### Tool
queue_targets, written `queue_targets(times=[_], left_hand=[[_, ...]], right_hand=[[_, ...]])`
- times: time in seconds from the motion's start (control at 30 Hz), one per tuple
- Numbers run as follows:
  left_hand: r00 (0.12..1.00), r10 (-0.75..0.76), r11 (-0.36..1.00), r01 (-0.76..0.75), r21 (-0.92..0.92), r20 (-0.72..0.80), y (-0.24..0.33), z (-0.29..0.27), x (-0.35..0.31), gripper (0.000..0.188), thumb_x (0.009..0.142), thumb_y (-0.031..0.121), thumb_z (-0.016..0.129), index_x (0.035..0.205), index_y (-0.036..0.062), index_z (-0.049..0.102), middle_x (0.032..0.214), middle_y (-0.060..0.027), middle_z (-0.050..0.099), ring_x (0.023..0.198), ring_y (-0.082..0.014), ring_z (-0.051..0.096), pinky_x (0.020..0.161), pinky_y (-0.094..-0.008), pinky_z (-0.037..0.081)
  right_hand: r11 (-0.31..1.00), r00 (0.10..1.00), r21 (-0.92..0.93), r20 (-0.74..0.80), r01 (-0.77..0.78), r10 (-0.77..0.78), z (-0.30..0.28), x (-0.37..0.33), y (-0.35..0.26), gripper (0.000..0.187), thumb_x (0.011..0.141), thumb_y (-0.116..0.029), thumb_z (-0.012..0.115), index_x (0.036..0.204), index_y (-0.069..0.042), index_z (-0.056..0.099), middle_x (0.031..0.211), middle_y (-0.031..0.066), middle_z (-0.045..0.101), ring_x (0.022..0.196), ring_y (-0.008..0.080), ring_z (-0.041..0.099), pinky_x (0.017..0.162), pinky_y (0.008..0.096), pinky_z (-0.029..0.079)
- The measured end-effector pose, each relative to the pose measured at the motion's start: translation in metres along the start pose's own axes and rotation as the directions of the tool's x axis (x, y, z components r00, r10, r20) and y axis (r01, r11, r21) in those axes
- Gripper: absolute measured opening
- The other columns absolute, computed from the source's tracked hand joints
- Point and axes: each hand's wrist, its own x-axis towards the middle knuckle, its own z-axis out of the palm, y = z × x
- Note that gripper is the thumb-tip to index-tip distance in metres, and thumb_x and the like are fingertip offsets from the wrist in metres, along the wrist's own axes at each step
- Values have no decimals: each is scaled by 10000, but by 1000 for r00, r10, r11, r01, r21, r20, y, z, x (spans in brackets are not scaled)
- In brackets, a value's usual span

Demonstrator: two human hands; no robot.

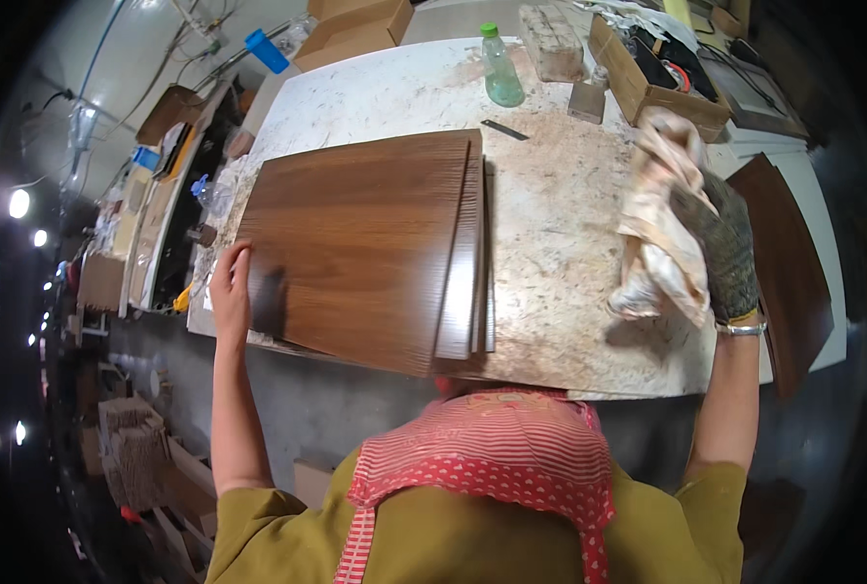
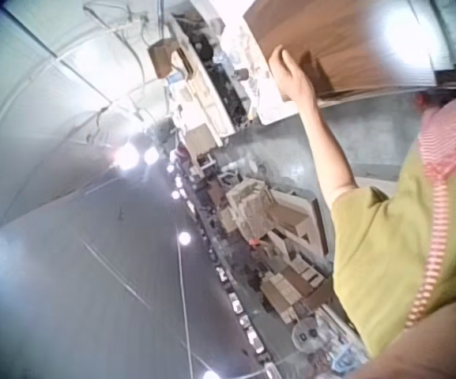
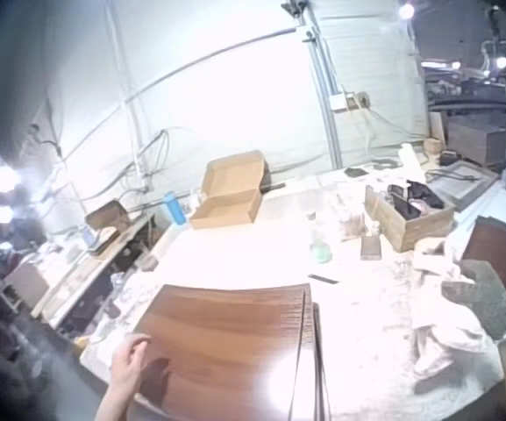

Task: The person wipes wooden panels with a cloth by hand, pouring liquid from a bottle onto the cloth and rubbing the surfaces of each panel.

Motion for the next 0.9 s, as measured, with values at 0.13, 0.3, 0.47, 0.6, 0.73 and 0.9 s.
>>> queue_targets(times=[0.13,0.3,0.47,0.6,0.73,0.9], left_hand=[[902,374,834,-428,347,214,-74,13,47,340,934,257,492,1227,87,528,1297,-105,492,1188,-292,457,980,-408,353],[808,240,785,-488,383,538,-103,35,70,431,938,383,417,1350,260,435,1472,-60,288,1342,-311,259,1062,-524,196],[826,277,785,-490,380,492,-103,27,63,438,917,385,461,1342,279,445,1459,-58,311,1329,-319,280,1053,-531,217],[845,234,789,-454,414,481,-109,28,61,438,906,385,476,1330,280,458,1449,-57,327,1325,-310,286,1052,-529,224],[830,248,779,-478,406,500,-110,25,61,438,908,385,477,1333,284,457,1452,-56,323,1324,-310,285,1052,-519,224],[851,268,793,-461,399,453,-112,28,60,429,910,393,475,1325,283,467,1450,-58,326,1326,-306,284,1049,-517,224]], right_hand=[[897,949,321,-22,305,-315,79,55,-178,426,743,-218,701,1114,-42,588,1040,125,605,930,246,591,812,393,477],[771,788,351,129,531,-602,235,48,-265,344,789,-202,532,1117,-102,559,1107,129,557,1021,285,540,948,408,405],[671,819,514,511,-534,260,219,170,-82,179,857,-181,510,957,-52,584,879,57,605,795,158,608,784,329,519],[588,937,749,129,-306,324,218,167,-135,350,882,-328,523,1041,-24,588,780,88,639,698,215,639,654,359,551],[812,997,579,60,-73,47,252,151,-143,332,896,-316,491,1084,-52,565,885,84,631,790,180,615,700,354,524],[977,934,-212,351,14,63,231,180,-76,290,900,-280,518,1057,-59,622,942,68,651,771,219,620,740,340,509]])
